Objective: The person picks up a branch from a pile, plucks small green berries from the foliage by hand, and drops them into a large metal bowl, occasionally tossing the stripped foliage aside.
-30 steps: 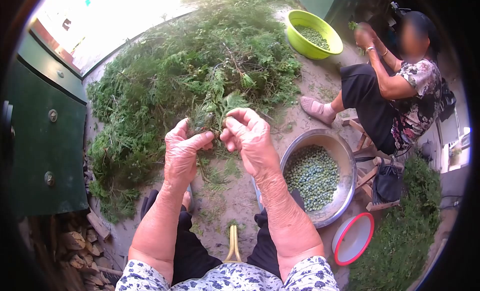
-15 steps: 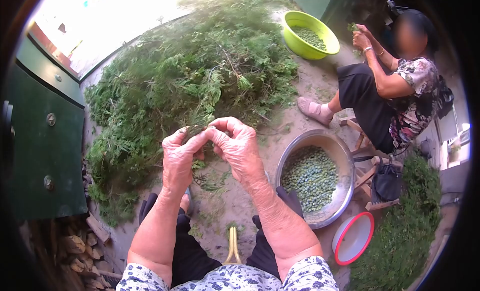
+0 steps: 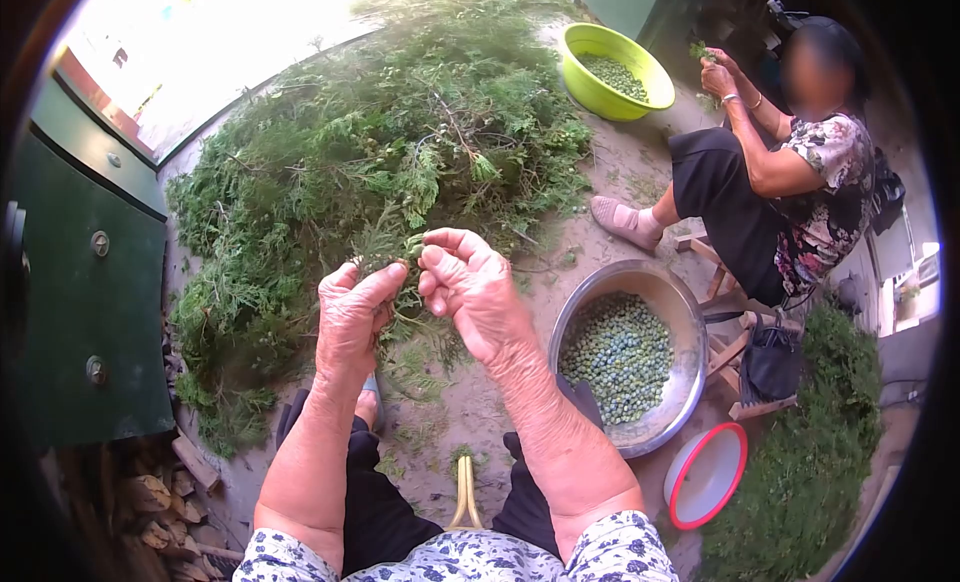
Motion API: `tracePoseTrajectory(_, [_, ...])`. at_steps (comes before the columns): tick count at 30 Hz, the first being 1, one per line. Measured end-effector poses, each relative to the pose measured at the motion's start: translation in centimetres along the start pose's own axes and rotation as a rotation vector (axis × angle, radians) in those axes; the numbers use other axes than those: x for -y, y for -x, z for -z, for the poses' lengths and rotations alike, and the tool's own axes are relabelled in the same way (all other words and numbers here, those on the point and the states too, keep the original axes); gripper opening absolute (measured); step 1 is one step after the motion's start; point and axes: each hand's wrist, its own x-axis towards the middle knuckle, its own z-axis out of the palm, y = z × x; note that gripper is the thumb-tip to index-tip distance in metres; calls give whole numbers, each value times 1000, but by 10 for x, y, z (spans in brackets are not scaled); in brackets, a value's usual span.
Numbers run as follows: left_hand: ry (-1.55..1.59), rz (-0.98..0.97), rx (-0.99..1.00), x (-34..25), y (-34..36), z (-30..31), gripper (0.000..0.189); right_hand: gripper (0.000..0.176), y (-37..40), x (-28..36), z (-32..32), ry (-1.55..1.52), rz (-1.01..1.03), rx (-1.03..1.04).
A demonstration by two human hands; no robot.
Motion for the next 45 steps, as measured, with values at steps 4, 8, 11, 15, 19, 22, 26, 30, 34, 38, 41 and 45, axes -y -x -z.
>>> tracePoseTrajectory(4, [-32, -14, 43, 5, -1, 1, 14, 19, 2, -7, -2, 186, 118, -16])
tracePoseTrajectory(8, [59, -1, 87, 1, 1, -2, 13, 18, 4, -5, -3, 244, 64, -37])
tracePoseTrajectory(11, [114, 105, 138, 0, -1, 0, 14, 18, 4, -8, 0, -153, -94, 14])
tracePoseTrajectory(15, [55, 128, 53, -1, -1, -1, 13, 20, -5, -3, 14, -507, -101, 51])
tracePoseTrajectory(19, [-6, 118, 14, -3, -2, -2, 11, 13, -1, 16, 4, -293, 33, -158])
tracePoseTrajectory(22, [-133, 128, 90, 6, -7, 5, 15, 11, -1, 14, 11, -230, 55, 32])
tracePoseTrajectory(26, [-165, 141, 158, 6, -4, 4, 20, 20, 6, 12, -9, 374, 91, -113])
tracePoseTrajectory(30, [-104, 89, 167, 6, -6, 5, 19, 10, 5, 12, -7, 366, -20, -181])
tracePoseTrajectory(34, [14, 85, 100, 12, -13, 14, 16, 11, 3, 12, -3, 272, 16, -228])
tracePoseTrajectory(38, [4, 80, 109, 8, -10, 11, 15, 10, 1, 8, -9, 254, 108, -308])
tracePoseTrajectory(41, [-15, 47, 69, 10, -11, 12, 14, 10, 2, 8, -9, 368, 262, -317])
tracePoseTrajectory(45, [-21, 60, 63, 10, -11, 12, 13, 14, 5, 6, -8, 568, 201, -158])
